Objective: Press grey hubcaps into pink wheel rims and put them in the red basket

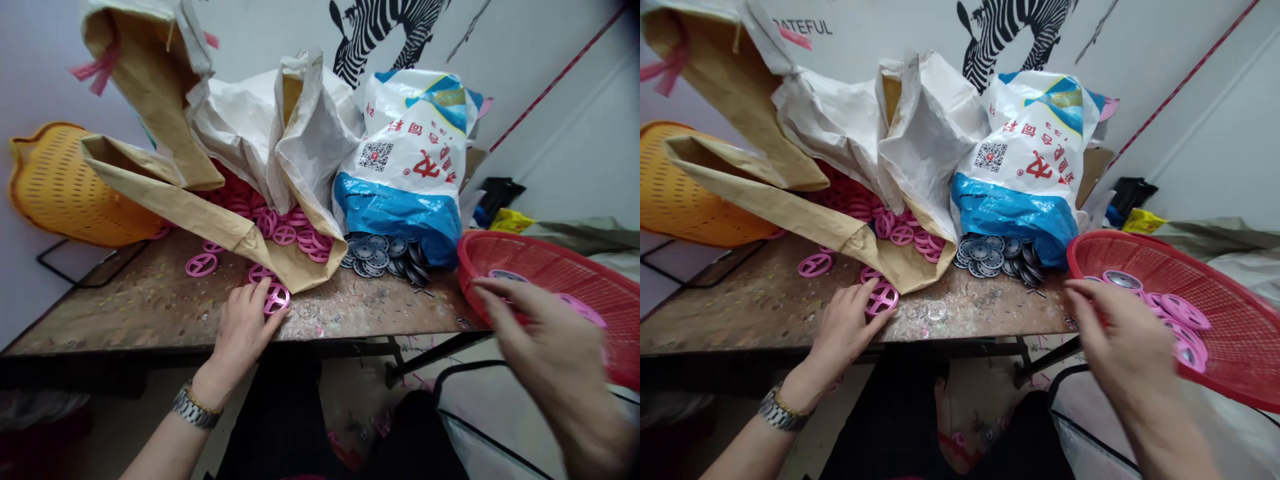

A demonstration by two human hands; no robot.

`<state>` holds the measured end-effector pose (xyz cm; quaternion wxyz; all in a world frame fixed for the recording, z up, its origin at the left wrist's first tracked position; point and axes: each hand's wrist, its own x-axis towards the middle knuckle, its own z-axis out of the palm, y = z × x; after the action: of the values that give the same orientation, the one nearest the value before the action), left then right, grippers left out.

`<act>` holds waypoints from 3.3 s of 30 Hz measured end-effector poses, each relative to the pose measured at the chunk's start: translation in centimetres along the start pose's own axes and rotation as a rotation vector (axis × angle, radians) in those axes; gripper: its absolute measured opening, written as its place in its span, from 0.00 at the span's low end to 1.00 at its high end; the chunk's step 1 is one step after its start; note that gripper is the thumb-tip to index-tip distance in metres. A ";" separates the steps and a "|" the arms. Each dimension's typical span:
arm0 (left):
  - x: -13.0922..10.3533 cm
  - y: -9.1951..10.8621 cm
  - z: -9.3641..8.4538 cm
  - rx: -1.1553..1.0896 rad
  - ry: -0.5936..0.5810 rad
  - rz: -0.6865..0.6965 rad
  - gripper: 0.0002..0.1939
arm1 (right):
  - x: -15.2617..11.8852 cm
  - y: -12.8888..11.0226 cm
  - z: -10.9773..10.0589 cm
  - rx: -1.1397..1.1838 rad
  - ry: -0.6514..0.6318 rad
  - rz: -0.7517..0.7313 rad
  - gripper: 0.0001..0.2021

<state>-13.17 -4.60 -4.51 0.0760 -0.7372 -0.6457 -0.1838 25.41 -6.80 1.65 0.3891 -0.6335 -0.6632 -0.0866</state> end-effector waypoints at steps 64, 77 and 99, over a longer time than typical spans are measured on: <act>-2.2 8.9 -1.8 -1.414 -0.659 -0.071 0.15 | -6.2 -9.4 6.8 0.981 -0.663 0.522 0.09; -3.5 9.8 0.8 -1.229 -0.444 -0.088 0.18 | -8.1 -9.9 8.1 1.000 -0.559 0.540 0.06; -4.1 10.4 -0.9 -1.330 -0.576 -0.029 0.16 | -7.7 -10.4 5.5 0.966 -0.481 0.457 0.11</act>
<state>-3.58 -10.34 -3.91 -0.5640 -0.6381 -0.4014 -0.3371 12.89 -11.34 -3.00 0.4810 -0.5133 -0.5437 0.4577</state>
